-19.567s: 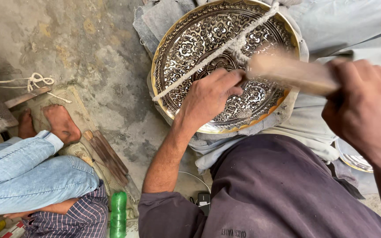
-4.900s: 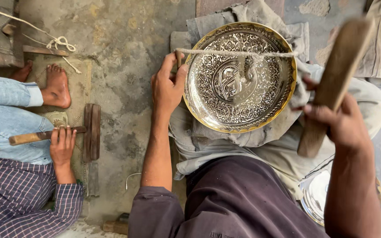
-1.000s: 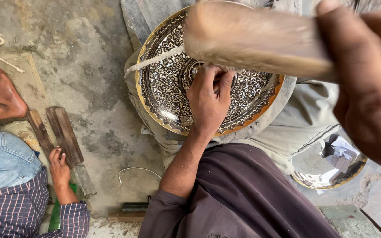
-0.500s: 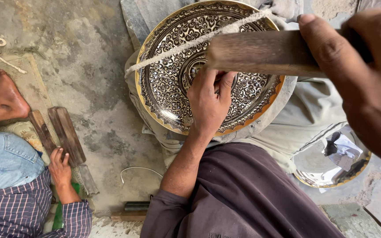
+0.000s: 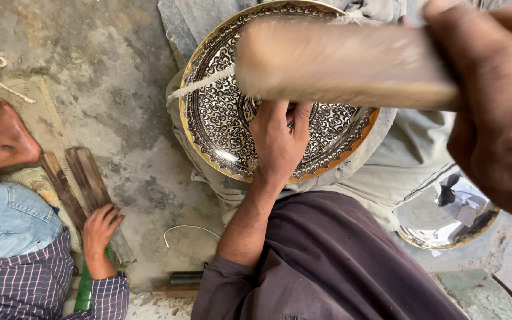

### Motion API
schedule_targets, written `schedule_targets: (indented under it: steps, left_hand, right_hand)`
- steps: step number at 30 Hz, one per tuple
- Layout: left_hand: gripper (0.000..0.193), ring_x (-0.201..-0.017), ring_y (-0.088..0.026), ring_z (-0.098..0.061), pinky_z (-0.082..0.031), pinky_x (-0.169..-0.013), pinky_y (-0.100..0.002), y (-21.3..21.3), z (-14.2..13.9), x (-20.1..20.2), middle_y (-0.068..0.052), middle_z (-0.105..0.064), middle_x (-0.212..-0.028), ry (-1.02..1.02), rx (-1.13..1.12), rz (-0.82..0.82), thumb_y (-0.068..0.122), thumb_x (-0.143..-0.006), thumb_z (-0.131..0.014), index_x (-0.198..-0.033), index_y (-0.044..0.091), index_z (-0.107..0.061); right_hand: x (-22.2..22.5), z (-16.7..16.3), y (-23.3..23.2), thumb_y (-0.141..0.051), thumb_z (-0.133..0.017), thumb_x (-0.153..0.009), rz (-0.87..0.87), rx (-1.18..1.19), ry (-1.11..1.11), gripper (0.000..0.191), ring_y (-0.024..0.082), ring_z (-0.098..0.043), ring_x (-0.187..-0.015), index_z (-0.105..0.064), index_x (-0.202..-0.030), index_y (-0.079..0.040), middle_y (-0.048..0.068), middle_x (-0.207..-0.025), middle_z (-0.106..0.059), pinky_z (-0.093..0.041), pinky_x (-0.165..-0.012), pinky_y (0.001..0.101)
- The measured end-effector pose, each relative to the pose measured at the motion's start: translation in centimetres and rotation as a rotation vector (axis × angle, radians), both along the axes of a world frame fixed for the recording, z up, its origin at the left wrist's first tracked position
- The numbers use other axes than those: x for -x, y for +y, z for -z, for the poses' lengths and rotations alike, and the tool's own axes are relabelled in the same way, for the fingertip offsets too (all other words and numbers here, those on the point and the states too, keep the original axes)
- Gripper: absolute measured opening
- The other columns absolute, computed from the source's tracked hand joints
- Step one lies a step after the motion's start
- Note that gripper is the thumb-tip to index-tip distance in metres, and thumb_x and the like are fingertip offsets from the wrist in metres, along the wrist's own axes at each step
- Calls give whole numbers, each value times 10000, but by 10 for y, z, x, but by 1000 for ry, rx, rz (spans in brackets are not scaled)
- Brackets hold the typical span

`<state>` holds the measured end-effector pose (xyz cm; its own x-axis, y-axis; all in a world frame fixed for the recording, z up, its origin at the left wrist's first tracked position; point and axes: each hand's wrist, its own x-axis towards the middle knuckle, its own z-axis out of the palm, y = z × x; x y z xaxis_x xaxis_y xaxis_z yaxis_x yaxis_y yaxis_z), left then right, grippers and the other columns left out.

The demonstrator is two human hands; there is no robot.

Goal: The person sits on the floor holding a small punch against an ornate brass plate and strikes it with a wooden mallet, working the embossed decorative pattern across the plate surface. They reposition the punch repeatedly and at times hold the plate steady with one hand while hammering with the other.

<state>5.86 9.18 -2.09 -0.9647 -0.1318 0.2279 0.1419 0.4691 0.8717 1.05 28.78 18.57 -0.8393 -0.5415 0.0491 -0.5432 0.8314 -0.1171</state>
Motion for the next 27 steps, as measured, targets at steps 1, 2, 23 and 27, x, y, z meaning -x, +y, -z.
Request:
schedule_targets:
  steps: [1,2,23,27]
  left_hand:
    - [208,-850,-136,-728,-633,-648,-227,0,0,1,-48,-681,-1012,2,2,0,240,-1077,-667,-1161,50,-649]
    - [215,-827,-139,-728,-627,-630,-230,1,1,1,-48,-683,-994,5,4,0,243,-1059,-677,-1152,50,-655]
    - [229,-833,-136,-690,-577,-691,-277,-4,-7,2,-2,-667,-949,-12,79,47,263,-1059,-693,-1218,112,-627]
    - [247,-880,-144,-690,-584,-706,-266,-4,-5,1,7,-677,-970,23,61,56,265,-1089,-677,-1268,112,-603]
  right_hand:
    - [0,-1,-1,-3,-629,-1029,13,21,-18,408,369,-660,-899,-599,-1433,44,274,-1110,-647,-547,-817,448]
    - [2,-1,-1,-8,-616,-1037,-1,22,-19,410,370,-660,-910,-594,-1443,43,274,-1115,-648,-546,-828,450]
    - [8,6,4,92,-634,-960,-48,-92,-31,460,312,-665,-750,-558,-1409,31,241,-922,-666,-553,-704,414]
    - [3,11,9,89,-653,-967,-51,-30,-19,452,342,-660,-763,-543,-1403,43,270,-947,-650,-556,-721,437]
